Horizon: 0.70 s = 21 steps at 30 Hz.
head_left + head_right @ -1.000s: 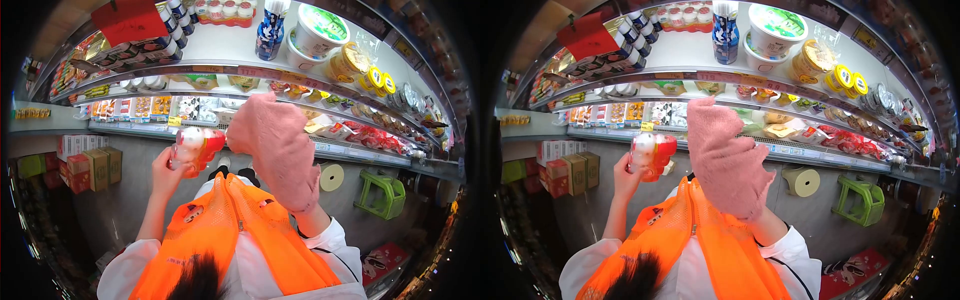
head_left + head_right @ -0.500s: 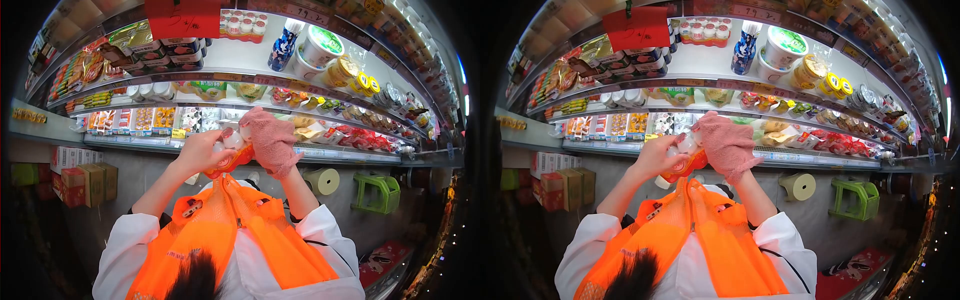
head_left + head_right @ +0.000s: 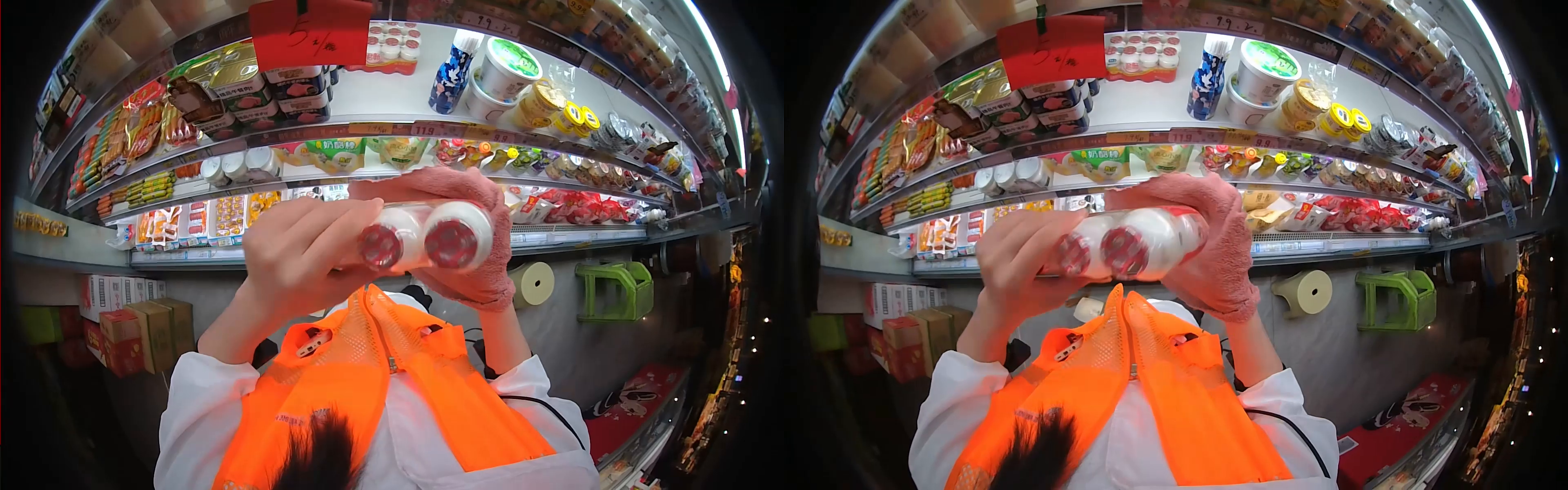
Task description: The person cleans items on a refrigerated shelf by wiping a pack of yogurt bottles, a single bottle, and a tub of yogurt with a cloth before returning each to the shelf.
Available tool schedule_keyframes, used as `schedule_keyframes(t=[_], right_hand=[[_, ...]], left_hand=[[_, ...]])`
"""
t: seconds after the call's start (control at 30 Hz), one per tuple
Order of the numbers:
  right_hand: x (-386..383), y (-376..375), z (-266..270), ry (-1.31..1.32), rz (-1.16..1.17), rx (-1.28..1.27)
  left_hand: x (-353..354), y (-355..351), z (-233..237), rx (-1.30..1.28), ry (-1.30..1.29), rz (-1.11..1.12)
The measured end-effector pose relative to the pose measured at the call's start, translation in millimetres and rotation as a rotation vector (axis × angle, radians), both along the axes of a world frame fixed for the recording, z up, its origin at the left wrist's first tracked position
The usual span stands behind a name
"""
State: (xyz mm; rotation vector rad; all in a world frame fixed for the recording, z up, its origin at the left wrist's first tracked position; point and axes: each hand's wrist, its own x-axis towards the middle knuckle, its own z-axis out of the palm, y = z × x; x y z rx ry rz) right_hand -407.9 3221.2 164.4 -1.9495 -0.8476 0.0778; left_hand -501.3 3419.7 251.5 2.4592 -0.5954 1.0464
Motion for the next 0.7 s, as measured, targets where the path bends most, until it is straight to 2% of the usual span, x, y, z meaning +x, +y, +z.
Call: schedule_keyframes(t=[0.07, 0.17, 0.27, 0.33, 0.43, 0.53, 0.63, 0.7], right_hand=[[-7.6, -6.4, 11.8, -0.107, -0.060, -0.102], [-24.6, -8.6, 43.7, -0.316, -0.226, -0.238], [-23.4, -11.8, 28.1, -0.402, -0.355, -0.282], [-9.5, -28.7, -24.8, -0.330, -0.319, -0.308], [-3.7, -39.3, -34.1, -0.028, -0.364, -0.180], [-3.6, -40.6, -55.3, 0.503, -0.375, 0.405], [-7.7, -41.1, -61.4, 0.507, -0.316, 0.420], [-11.9, -39.4, -58.9, 0.512, -0.286, 0.406]], left_hand=[[-14.8, -2.2, 28.9, -0.028, -0.098, -0.031], [-28.0, -4.9, 46.0, -0.064, -0.215, -0.078], [-33.2, -12.7, 50.9, -0.113, -0.207, -0.092], [-35.1, -17.4, 52.1, -0.132, -0.178, -0.091], [-34.4, -22.8, 51.1, -0.154, -0.193, -0.064], [-35.9, -26.8, 50.3, -0.193, -0.214, -0.045], [-31.8, -26.6, 45.4, -0.195, -0.242, -0.059], [-23.7, -19.5, 37.8, -0.170, -0.109, -0.112]])
